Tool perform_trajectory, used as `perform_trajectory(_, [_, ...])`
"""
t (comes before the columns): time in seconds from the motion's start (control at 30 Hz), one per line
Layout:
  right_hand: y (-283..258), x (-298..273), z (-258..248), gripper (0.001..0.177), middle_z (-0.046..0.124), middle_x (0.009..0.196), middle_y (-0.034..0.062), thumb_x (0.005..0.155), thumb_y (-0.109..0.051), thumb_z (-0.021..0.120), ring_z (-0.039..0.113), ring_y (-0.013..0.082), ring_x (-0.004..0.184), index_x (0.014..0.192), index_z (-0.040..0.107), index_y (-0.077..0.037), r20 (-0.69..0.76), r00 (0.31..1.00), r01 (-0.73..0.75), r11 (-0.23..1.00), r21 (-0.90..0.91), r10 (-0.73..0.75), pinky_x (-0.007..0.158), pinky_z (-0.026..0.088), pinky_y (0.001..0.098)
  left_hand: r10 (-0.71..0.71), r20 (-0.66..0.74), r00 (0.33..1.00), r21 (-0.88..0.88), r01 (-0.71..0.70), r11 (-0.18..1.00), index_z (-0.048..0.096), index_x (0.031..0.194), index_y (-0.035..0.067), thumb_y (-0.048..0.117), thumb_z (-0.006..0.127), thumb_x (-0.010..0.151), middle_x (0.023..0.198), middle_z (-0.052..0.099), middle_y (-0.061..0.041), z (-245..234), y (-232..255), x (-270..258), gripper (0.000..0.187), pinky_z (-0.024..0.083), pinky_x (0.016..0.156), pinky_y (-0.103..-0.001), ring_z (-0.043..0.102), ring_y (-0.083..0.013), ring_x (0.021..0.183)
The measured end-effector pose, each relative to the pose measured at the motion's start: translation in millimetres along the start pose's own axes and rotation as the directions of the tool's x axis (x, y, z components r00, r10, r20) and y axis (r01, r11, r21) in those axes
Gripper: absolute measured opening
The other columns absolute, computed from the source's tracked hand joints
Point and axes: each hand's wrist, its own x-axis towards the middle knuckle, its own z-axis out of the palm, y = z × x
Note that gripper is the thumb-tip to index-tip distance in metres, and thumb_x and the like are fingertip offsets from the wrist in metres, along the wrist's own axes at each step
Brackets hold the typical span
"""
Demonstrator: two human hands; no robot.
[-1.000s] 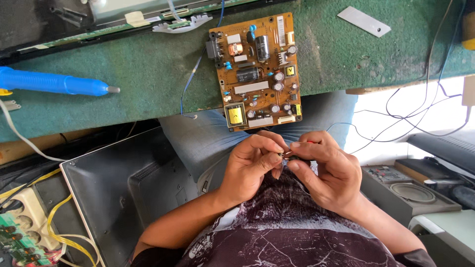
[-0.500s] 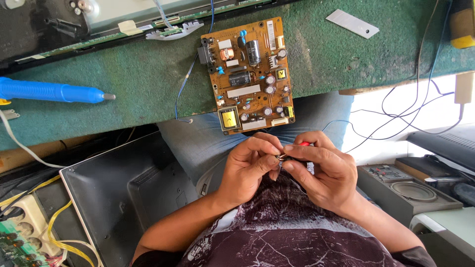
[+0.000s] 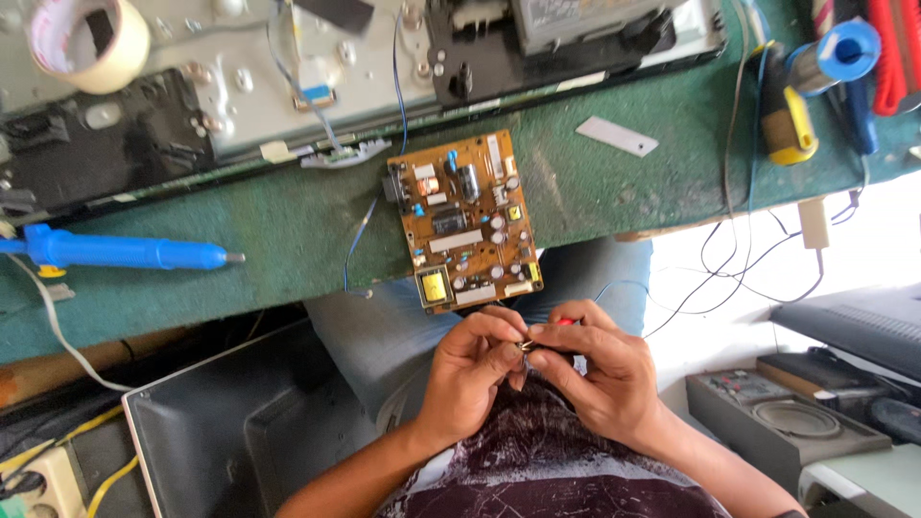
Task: The person strips the insulation from a wire using a utility knife and then uses pliers to strip the insulation from another wire. They then pick up a circuit board and place it on their lap, continuing to strip wires and prepare them for connection.
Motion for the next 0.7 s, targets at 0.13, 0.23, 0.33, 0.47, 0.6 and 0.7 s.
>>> perform_trajectory(0.13, [2,-4,0,0.027,0.074,0.101,0.0138,0.096,-0.017,0.076,0.074,0.0228,0.093,0.119,0.073,-0.003,0.016,0.998,-0.056,0.998,0.014,0.056,0.081,0.059,0.0298,-0.033,-0.038,0.999,-0.005,0.033,0.999,0.068,0.111,0.004,0.001,0.068,0.105,0.120,0.065,-0.018,-5,-3,-3,0.008,0.059,0.063,-0.031,0.062,-0.0223,0.067])
perform_trajectory(0.23, [7,-10,-2,0.039,0.079,0.106,0.0092,0.099,-0.019,0.073,0.075,0.0189,0.100,0.134,0.064,-0.004,0.039,0.997,-0.066,0.998,0.005,0.066,0.092,0.059,0.0294,-0.042,-0.063,0.997,-0.021,0.040,0.999,0.067,0.111,0.003,0.003,0.068,0.104,0.120,0.065,-0.019,-3,0,-2,0.007,0.060,0.063,-0.031,0.064,-0.0205,0.070])
perform_trajectory(0.33, [3,-3,-3,0.045,0.084,0.106,0.0058,0.099,-0.016,0.074,0.074,0.0172,0.103,0.141,0.061,-0.007,0.064,0.998,-0.025,1.000,-0.001,0.025,0.094,0.060,0.0290,-0.051,-0.078,0.996,-0.063,0.046,0.997,0.066,0.110,0.002,0.002,0.069,0.103,0.118,0.065,-0.021,-7,-3,-1,0.008,0.061,0.063,-0.032,0.065,-0.0184,0.072])
perform_trajectory(0.47, [9,-7,-2,0.028,0.070,0.103,0.0113,0.092,-0.014,0.082,0.069,0.0179,0.088,0.116,0.071,-0.007,0.037,0.999,-0.007,1.000,-0.005,0.007,0.071,0.056,0.0258,-0.085,-0.076,0.993,-0.081,0.079,0.994,0.066,0.109,0.002,0.000,0.070,0.102,0.115,0.066,-0.022,-10,-3,-2,0.008,0.063,0.063,-0.034,0.067,-0.0204,0.069])
perform_trajectory(0.6, [6,-3,-1,0.017,0.080,0.101,0.0052,0.093,-0.011,0.079,0.068,0.0258,0.103,0.107,0.072,-0.006,-0.002,0.996,0.084,0.996,-0.005,-0.084,0.087,0.060,0.0339,-0.090,-0.052,0.995,-0.046,0.087,0.995,0.066,0.109,0.002,0.001,0.069,0.103,0.113,0.066,-0.022,-6,0,-1,0.006,0.064,0.064,-0.034,0.067,-0.0194,0.069])
perform_trajectory(0.7, [5,-1,-1,0.012,0.078,0.094,0.0046,0.095,-0.012,0.076,0.067,0.0282,0.101,0.104,0.076,-0.004,-0.004,0.992,0.126,0.992,0.028,-0.126,0.087,0.059,0.0353,-0.104,-0.061,0.993,-0.070,0.100,0.993,0.065,0.108,0.001,-0.002,0.069,0.102,0.112,0.066,-0.023,-7,0,-1,0.007,0.063,0.063,-0.034,0.066,-0.0198,0.070])
